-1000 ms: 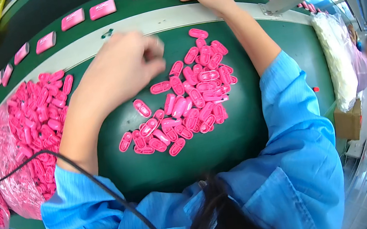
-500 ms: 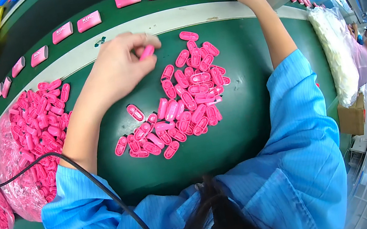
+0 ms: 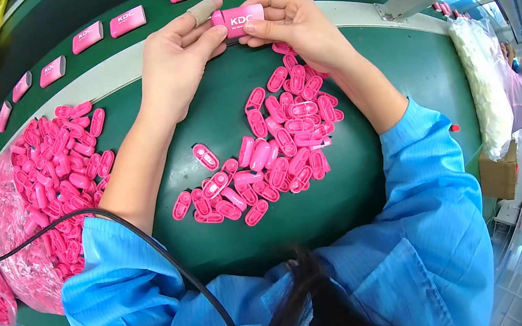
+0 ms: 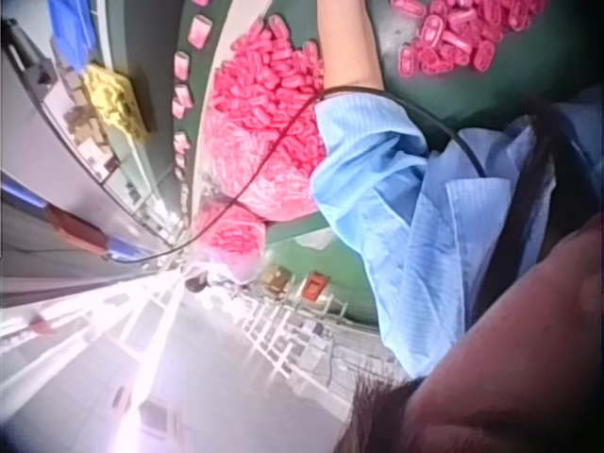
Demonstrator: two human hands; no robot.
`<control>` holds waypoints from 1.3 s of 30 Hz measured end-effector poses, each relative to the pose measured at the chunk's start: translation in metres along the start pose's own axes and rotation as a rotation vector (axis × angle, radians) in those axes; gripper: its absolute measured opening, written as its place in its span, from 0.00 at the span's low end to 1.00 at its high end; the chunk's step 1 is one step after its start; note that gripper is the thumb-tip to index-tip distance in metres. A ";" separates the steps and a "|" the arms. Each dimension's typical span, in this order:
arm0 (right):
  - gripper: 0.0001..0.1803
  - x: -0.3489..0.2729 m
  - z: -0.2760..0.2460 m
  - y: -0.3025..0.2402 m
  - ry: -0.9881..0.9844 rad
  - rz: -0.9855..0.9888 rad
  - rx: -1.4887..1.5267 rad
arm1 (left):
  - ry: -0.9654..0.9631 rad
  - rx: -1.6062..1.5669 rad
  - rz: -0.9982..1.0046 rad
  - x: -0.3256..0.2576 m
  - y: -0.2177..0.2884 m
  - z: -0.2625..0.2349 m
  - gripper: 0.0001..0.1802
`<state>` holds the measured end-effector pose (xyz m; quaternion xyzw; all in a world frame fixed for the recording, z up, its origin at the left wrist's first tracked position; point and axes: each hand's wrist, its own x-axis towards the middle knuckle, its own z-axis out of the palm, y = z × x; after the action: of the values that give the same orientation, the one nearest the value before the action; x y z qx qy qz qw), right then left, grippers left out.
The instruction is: The person assembles small pink plastic components by hand on a green workbench. They pick up a pink rectangular base and a smaller pink cap, fit them together, and place the finished unit on the table. This repetitive assembly process continues throughout the video.
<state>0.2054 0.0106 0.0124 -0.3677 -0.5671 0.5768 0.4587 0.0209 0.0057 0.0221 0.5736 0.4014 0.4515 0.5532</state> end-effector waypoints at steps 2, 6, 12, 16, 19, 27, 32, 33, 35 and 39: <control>0.16 0.000 0.000 0.001 0.003 -0.021 0.020 | -0.018 0.084 0.055 0.000 -0.001 -0.002 0.21; 0.16 -0.002 0.000 0.001 -0.012 -0.067 -0.007 | -0.010 0.271 0.165 -0.003 0.001 -0.001 0.19; 0.16 0.001 -0.012 -0.002 -0.086 -0.052 -0.060 | -0.056 0.477 0.287 -0.005 0.001 -0.001 0.18; 0.16 0.000 -0.011 -0.005 -0.094 -0.001 -0.054 | -0.035 0.490 0.278 -0.006 0.001 0.001 0.17; 0.16 -0.003 -0.009 -0.007 -0.096 -0.053 -0.147 | -0.005 0.746 0.314 -0.011 0.011 0.002 0.18; 0.16 -0.004 -0.005 -0.004 -0.027 -0.175 -0.161 | 0.088 0.178 0.192 -0.007 -0.002 0.004 0.19; 0.15 -0.005 -0.005 -0.005 -0.016 -0.179 -0.155 | 0.041 0.328 0.248 -0.009 -0.001 0.002 0.19; 0.15 -0.004 -0.004 -0.007 -0.008 -0.183 -0.156 | 0.047 0.383 0.255 -0.009 0.002 0.001 0.19; 0.15 -0.005 -0.003 -0.006 -0.004 -0.185 -0.170 | 0.056 0.451 0.276 -0.010 0.001 0.002 0.19; 0.16 -0.004 -0.007 -0.008 -0.048 -0.158 -0.171 | 0.061 0.431 0.300 -0.010 0.001 0.002 0.18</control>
<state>0.2138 0.0082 0.0189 -0.3457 -0.6522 0.4971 0.4560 0.0203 -0.0049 0.0223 0.7174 0.4152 0.4497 0.3327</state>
